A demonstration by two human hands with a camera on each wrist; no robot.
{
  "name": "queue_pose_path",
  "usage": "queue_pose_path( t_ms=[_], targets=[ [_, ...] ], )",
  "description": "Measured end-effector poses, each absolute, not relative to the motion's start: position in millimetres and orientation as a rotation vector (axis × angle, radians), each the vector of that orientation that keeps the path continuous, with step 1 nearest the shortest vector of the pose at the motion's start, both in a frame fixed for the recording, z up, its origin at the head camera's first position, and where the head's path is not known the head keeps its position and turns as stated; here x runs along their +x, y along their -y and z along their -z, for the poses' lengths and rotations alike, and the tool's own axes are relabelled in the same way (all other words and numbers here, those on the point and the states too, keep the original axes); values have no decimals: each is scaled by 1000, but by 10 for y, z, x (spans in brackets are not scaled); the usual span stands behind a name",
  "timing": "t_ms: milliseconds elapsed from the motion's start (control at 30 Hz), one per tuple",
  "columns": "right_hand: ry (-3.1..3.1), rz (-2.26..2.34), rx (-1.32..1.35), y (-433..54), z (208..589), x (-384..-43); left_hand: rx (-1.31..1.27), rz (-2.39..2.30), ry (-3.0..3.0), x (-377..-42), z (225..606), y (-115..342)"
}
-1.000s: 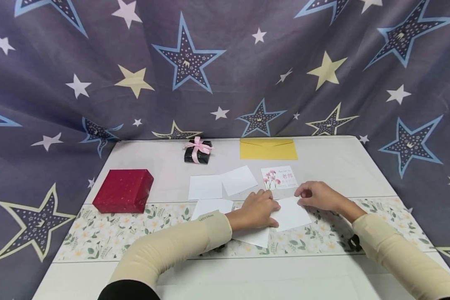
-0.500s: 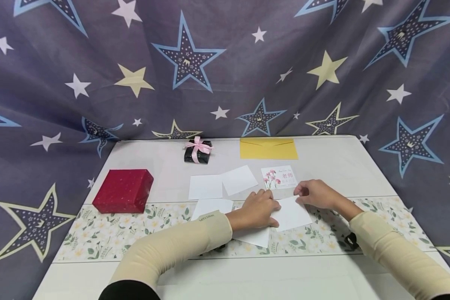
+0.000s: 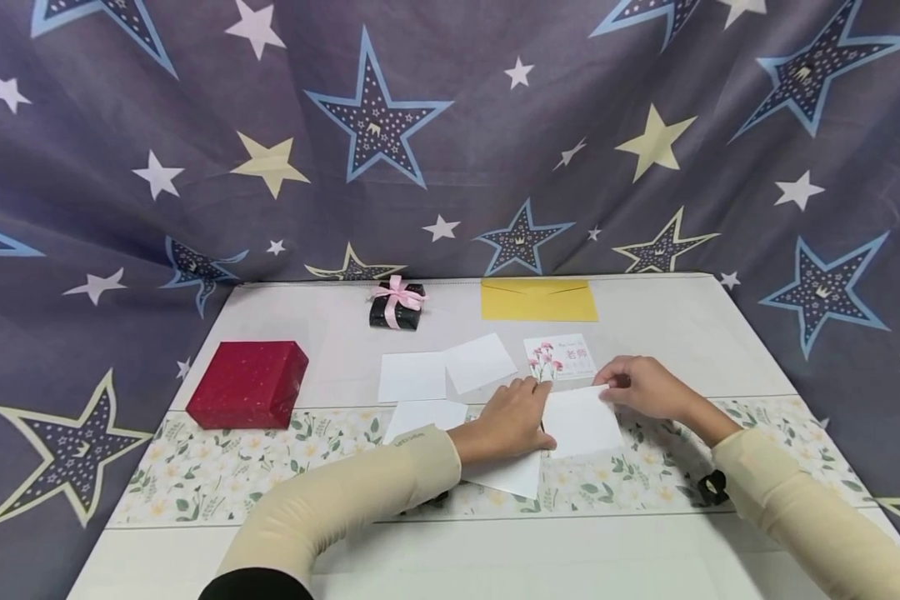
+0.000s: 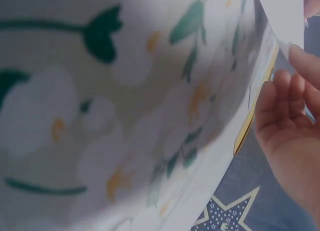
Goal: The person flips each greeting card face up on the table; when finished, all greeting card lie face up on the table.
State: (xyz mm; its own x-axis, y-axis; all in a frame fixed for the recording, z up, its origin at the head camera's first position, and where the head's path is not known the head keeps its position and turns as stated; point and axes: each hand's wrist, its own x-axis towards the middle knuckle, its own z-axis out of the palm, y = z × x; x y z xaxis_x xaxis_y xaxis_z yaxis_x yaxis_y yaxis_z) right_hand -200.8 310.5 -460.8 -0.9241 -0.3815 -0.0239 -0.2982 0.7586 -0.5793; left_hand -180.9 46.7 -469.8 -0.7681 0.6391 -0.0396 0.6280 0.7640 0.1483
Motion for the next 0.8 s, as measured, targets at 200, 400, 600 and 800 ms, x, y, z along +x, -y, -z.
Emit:
queue_pose_path(
  t_ms=[200, 400, 600, 800],
  targets=[
    [-2856, 1036, -583, -3175, 4567, -1988, 952, -636, -2793, -1908, 4693, -427],
    [-2782, 1273, -652, -3224, 4515, -1953, 937, -896, -2784, -1990, 4690, -400],
    [-2600, 1310, -598, -3280, 4461, -1936, 1029, -887, -2896, -2068, 4700, -369],
    [-2460, 1212, -597, -3336, 4452, -1923, 1039, -849, -2884, -2096, 4684, -366]
  ],
)
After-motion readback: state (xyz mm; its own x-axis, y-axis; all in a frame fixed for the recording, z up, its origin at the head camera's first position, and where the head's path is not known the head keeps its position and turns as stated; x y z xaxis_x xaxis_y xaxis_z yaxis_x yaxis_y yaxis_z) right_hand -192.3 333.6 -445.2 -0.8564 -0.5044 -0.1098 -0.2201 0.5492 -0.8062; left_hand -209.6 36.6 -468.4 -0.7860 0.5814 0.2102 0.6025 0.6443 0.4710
